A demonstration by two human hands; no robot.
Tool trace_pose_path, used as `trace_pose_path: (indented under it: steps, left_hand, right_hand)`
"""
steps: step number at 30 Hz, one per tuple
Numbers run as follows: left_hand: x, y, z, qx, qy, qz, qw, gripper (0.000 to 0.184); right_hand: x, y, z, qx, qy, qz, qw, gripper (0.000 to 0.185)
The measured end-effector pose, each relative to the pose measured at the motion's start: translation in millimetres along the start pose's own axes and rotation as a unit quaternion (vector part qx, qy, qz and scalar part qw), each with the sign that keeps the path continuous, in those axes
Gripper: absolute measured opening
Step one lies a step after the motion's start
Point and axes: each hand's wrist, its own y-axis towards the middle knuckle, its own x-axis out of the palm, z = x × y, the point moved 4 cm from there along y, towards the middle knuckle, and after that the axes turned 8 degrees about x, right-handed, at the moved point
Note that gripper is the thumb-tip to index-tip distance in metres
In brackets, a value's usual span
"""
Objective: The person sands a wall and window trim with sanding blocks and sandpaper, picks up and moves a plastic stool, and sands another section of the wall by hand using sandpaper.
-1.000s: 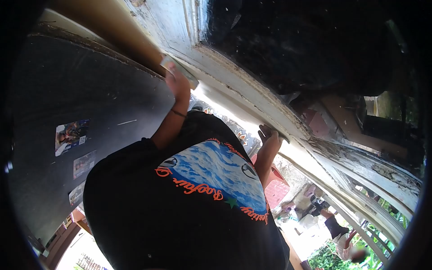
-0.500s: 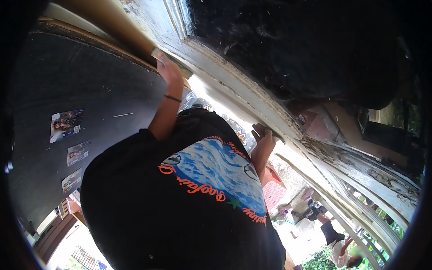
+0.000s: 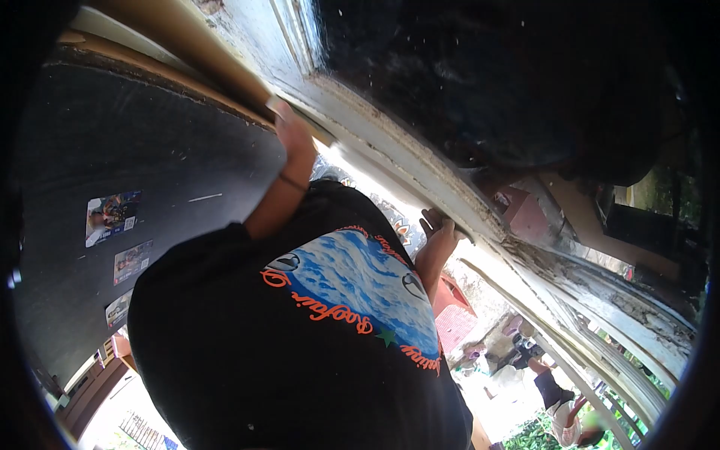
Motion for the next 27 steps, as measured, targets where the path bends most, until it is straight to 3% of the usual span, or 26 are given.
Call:
trace_pose_path:
  steps: [1, 2, 4, 5, 7, 11, 13, 17, 18, 22, 25, 27]
  left_hand:
    - [-0.7, -13.6, 7.8, 0.066, 0.019, -0.014, 0.998, 0.061]
    - [0.8, -11.6, 2.1, 0.066, 0.018, -0.015, 0.998, 0.061]
    - [0.3, -3.8, -25.4, -0.052, -0.039, -0.021, 0.998, 0.060]
    - [0.4, 12.0, -44.6, -0.125, -0.094, -0.084, 0.984, 0.059]
    - [5.3, 34.0, -53.9, -0.315, -0.119, -0.005, 0.941, 0.056]
    - [2.7, 5.7, -27.0, -0.223, -0.037, -0.037, 0.973, 0.053]
    - [5.3, -18.1, -31.8, -0.186, -0.151, -0.055, 0.969, 0.053]
    - [6.4, 0.5, -91.7, -0.249, -0.108, -0.054, 0.961, 0.053]
    - [5.6, 5.5, -83.9, -0.363, -0.091, -0.056, 0.926, 0.052]
    - [12.4, 3.2, -71.2, -0.360, -0.161, -0.129, 0.910, 0.045]
    - [9.7, -20.6, -51.1, -0.367, -0.256, -0.095, 0.889, 0.050]
    - [17.8, -15.1, -93.9, -0.335, -0.259, -0.114, 0.899, 0.051]
  right_hand:
    - [2.9, 1.2, -1.8, -0.003, 0.002, -0.001, 1.000, 0.028]
    - [3.6, 1.0, -2.1, 0.000, 0.002, 0.005, 1.000, 0.028]
    - [0.8, 2.1, 1.0, -0.002, 0.008, 0.007, 1.000, 0.028]
    - [-1.6, -0.3, 1.7, 0.002, 0.004, 0.012, 1.000, 0.028]
    - [3.3, -1.8, -2.3, 0.001, -0.004, -0.005, 1.000, 0.027]
    - [3.1, 0.2, -0.8, 0.007, 0.001, 0.007, 1.000, 0.026]
    - [5.5, 1.6, -1.7, 0.002, -0.005, 0.008, 1.000, 0.026]
    - [4.8, -2.7, -1.5, 0.003, -0.009, 0.024, 1.000, 0.026]
    - [6.4, -3.1, -3.3, -0.005, -0.004, 0.021, 1.000, 0.026]
    - [3.7, -3.9, -3.0, 0.003, -0.017, 0.014, 1.000, 0.026]
    - [6.2, -0.5, -0.8, 0.004, 0.011, 0.016, 1.000, 0.026]
    - [7.9, -2.5, -2.0, 0.010, -0.014, 0.008, 1.000, 0.028]
